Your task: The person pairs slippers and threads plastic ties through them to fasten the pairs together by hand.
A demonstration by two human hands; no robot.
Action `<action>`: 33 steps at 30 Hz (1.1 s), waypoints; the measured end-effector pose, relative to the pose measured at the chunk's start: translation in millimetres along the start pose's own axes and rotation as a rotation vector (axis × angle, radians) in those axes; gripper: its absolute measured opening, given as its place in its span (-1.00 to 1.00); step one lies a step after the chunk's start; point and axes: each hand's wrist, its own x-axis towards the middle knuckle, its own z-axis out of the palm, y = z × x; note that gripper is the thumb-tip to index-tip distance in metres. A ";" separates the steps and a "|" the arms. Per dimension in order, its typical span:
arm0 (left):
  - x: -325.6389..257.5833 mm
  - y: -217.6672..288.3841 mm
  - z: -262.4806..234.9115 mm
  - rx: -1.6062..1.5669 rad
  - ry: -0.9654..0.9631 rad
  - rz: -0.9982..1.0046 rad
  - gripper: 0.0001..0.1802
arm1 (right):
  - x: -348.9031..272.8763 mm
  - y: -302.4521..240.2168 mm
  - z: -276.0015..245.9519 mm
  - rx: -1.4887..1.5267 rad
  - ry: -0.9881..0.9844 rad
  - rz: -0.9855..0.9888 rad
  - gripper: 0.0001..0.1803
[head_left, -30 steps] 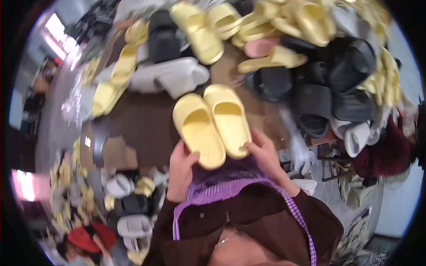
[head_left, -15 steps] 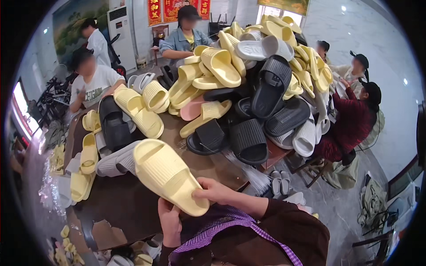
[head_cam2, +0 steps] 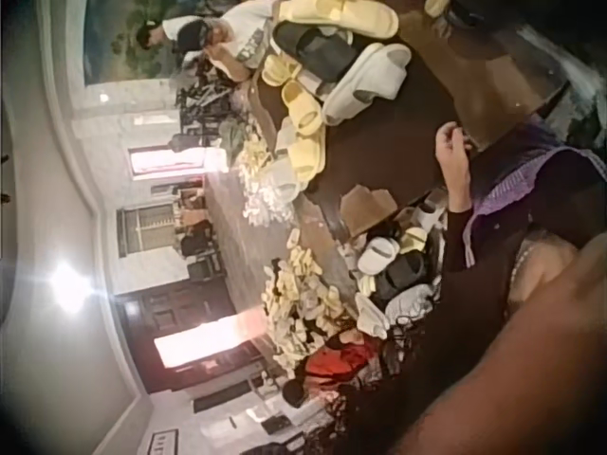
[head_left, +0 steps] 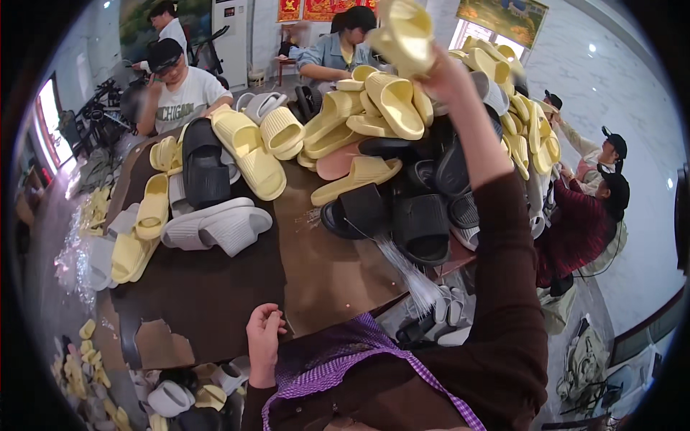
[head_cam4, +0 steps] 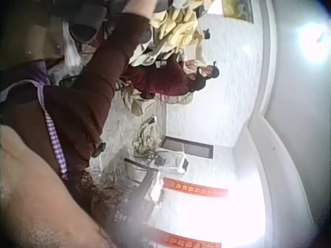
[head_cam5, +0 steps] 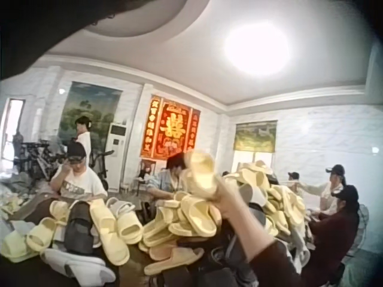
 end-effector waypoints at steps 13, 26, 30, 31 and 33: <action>5.5 34.2 -42.4 0.160 0.114 0.122 -0.75 | -91.1 17.2 83.5 -0.013 0.238 -0.142 -0.60; 158.8 86.7 -144.2 1.404 0.647 0.715 -0.39 | -344.9 147.8 252.8 0.079 -0.337 0.341 -0.66; 187.3 105.7 -186.8 1.695 0.510 0.470 -0.44 | -357.1 172.2 243.0 0.031 -0.394 0.452 -0.67; 189.0 108.3 -198.1 1.697 0.503 0.476 -0.44 | -355.7 176.1 239.0 -0.014 -0.406 0.468 -0.66; 188.4 116.6 -213.3 1.625 0.393 0.415 -0.51 | -352.7 182.3 232.1 -0.002 -0.378 0.478 -0.66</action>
